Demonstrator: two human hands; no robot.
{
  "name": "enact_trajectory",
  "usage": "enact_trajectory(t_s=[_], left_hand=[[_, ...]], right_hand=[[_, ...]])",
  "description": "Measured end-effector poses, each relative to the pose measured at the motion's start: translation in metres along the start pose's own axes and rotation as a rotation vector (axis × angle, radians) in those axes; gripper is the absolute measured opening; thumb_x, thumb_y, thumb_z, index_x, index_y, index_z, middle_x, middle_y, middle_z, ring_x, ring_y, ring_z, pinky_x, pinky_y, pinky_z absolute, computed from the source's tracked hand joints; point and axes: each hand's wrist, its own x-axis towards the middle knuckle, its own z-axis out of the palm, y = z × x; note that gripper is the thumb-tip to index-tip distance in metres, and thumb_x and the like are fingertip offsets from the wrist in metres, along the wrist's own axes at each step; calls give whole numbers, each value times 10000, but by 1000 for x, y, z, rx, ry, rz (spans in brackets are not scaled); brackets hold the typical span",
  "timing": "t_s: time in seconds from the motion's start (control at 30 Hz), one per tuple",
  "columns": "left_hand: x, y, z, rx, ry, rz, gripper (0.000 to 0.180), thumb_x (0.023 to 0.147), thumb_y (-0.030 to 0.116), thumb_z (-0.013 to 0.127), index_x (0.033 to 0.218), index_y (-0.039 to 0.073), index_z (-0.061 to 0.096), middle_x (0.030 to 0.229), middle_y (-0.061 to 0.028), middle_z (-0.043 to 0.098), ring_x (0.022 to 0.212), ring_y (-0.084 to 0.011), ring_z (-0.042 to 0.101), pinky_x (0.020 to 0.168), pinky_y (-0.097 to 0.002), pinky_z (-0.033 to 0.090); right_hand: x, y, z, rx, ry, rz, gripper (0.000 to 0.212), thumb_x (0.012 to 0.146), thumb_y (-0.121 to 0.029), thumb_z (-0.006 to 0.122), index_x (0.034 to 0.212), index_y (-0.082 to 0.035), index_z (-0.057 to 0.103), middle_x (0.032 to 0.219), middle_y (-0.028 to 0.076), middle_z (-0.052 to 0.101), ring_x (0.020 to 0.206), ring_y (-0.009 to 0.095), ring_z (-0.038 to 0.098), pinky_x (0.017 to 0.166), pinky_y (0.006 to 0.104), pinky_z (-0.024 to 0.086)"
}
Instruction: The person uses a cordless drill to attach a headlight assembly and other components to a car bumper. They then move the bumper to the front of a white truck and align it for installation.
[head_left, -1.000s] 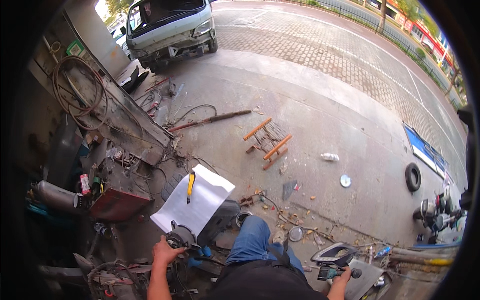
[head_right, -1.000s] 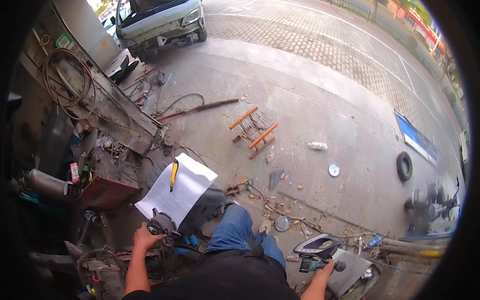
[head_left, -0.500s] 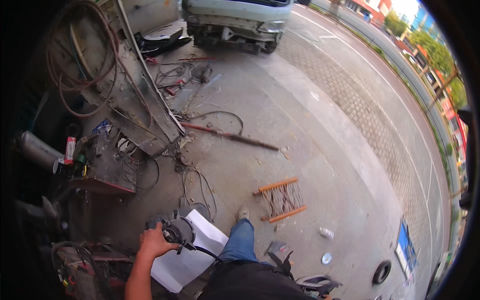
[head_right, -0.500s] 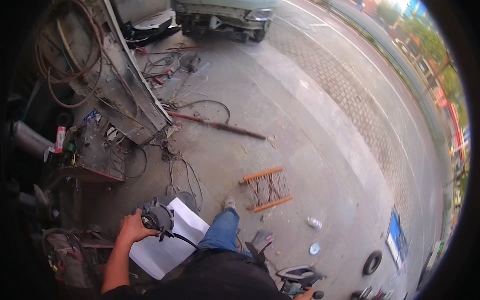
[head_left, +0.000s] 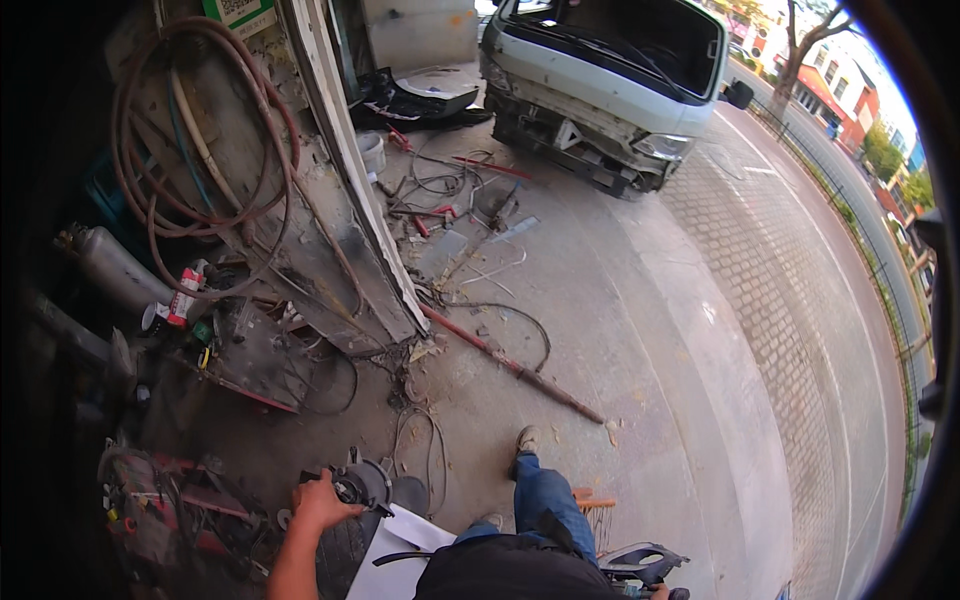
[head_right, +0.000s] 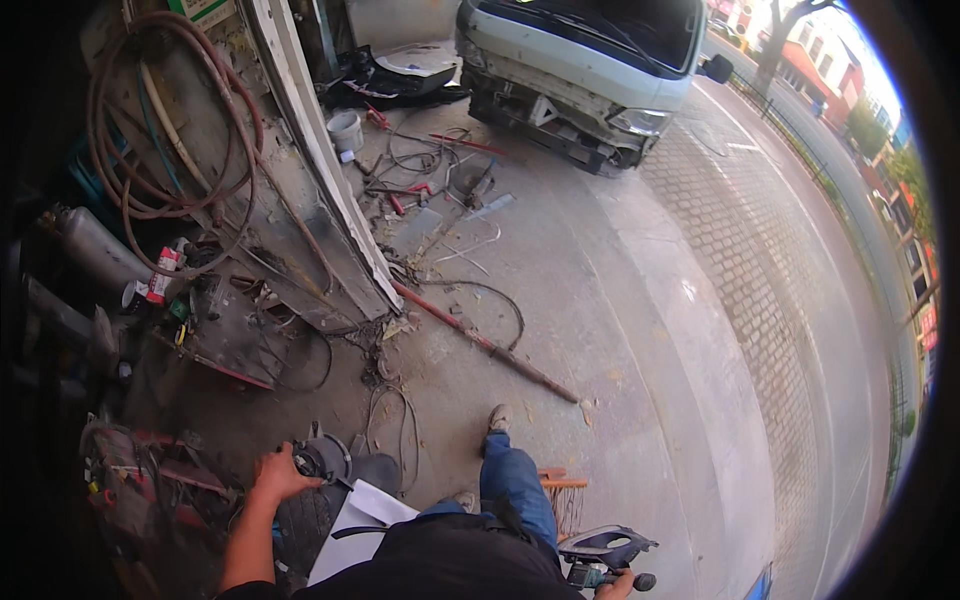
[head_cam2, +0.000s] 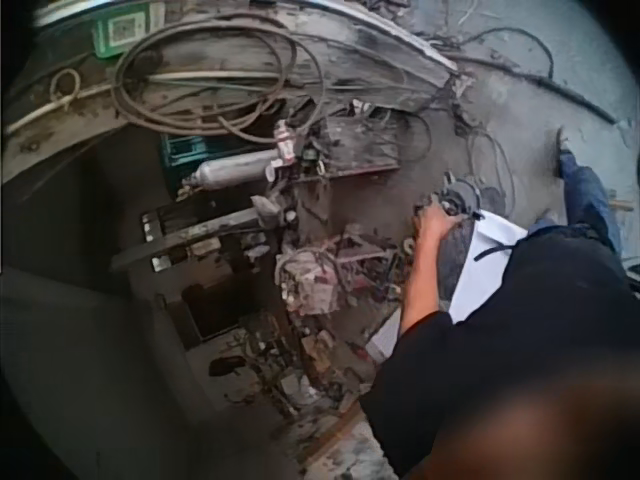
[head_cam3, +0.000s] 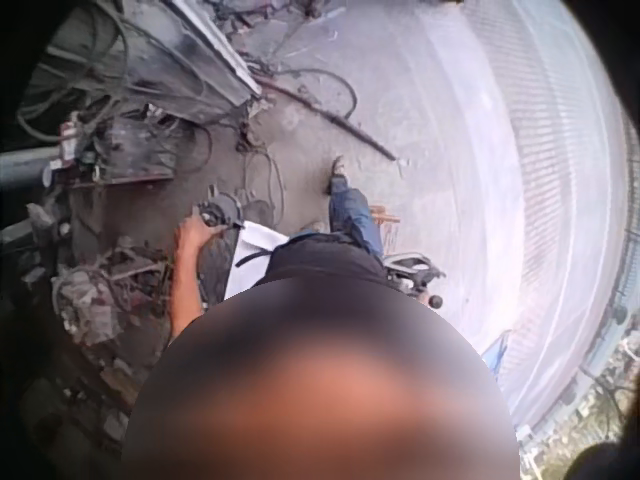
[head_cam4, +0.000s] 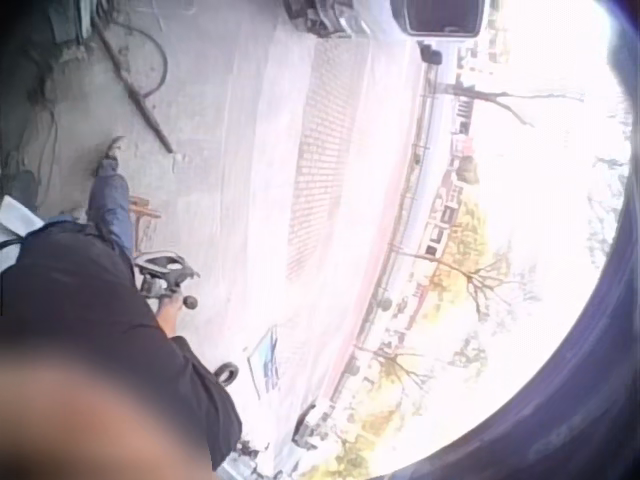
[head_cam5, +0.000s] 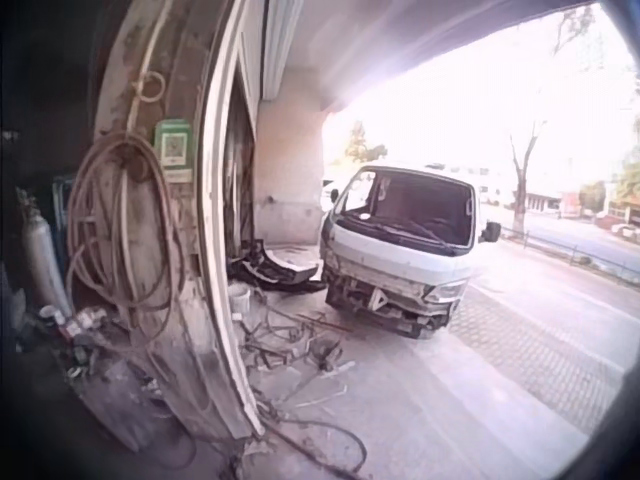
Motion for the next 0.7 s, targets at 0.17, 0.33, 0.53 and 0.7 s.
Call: enact_trajectory(t_s=[0.17,0.33,0.53,0.7], left_hand=[[38,33,-1,-89,-44,-188,1106,622,689,945,1395,-11,575,1250,-277,761,1207,-436,733,1047,-505,573],[74,80,-35,-179,-133,-317,1268,597,697,961,1490,-88,521,1353,-305,714,1280,-433,697,1066,-488,566],[136,151,-92,-273,-128,-366,1235,633,692,951,1475,-107,528,1342,-305,715,1285,-442,689,1089,-478,547],[212,207,-156,-340,-135,-382,1184,640,659,962,1476,-55,522,1343,-300,715,1285,-444,685,1096,-484,540]], right_hand=[[57,-39,184,-73,-150,25,120,758,-125,631,873,-92,627,846,56,678,704,258,620,644,391,513],[65,-77,378,44,-252,13,54,772,-74,617,798,-100,577,790,39,603,657,233,574,615,374,475],[38,-149,581,-88,-394,-8,69,788,-64,610,818,-93,555,798,48,601,659,245,589,619,375,505],[19,-175,706,-141,-412,-51,103,776,-52,624,791,-103,536,780,44,577,665,247,585,626,378,501]])
